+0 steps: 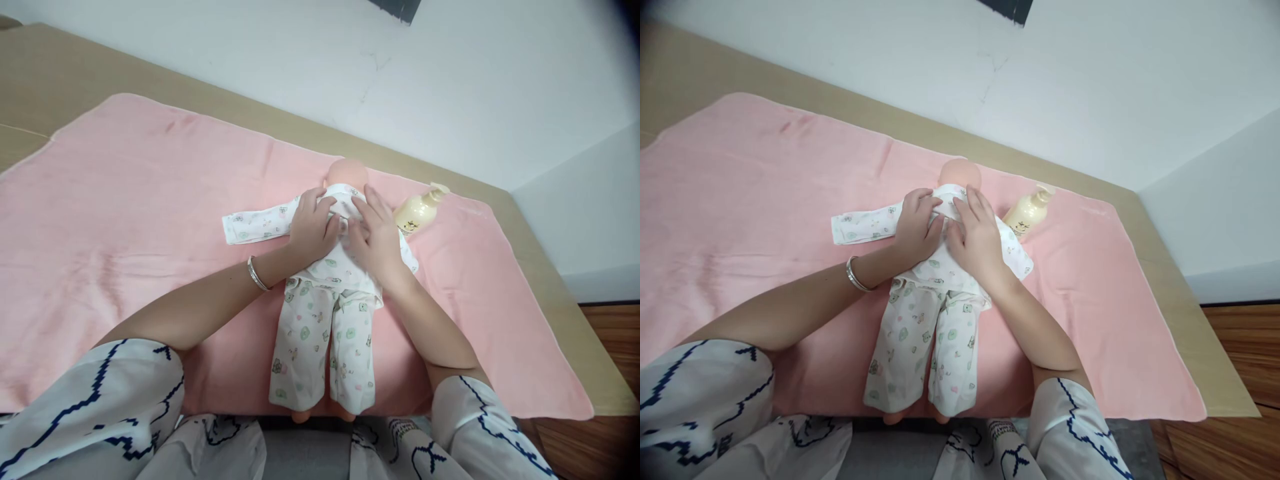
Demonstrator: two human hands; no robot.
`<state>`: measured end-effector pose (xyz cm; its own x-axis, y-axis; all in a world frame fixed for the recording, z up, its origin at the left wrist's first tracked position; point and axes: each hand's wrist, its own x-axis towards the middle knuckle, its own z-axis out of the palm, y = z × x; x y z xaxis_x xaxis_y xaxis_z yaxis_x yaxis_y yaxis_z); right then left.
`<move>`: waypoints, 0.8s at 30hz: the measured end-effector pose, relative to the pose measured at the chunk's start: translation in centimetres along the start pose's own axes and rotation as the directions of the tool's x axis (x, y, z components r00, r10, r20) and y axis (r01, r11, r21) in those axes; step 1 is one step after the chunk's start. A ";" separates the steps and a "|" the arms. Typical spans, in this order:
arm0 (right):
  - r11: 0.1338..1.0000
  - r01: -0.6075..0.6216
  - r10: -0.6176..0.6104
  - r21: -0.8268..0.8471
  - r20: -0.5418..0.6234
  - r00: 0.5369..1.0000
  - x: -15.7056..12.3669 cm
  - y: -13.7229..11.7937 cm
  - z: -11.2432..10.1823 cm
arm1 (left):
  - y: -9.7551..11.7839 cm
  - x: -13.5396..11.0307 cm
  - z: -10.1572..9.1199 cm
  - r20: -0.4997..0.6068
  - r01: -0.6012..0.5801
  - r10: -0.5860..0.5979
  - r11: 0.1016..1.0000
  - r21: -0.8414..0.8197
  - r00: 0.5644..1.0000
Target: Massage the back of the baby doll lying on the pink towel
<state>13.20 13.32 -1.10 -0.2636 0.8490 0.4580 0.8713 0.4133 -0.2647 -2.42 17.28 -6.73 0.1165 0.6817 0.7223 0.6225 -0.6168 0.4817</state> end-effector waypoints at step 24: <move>0.990 -0.009 0.042 -0.140 0.229 0.973 0.0 -1.3 1.0 | -0.1 1.0 -0.5 0.229 0.119 -0.102 0.991 -0.061 0.968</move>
<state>11.65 13.09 -1.57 -0.3148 0.9183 0.2400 0.9232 0.3550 -0.1474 -2.74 17.80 -5.81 0.2264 0.8129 0.5365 0.5834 -0.5543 0.5937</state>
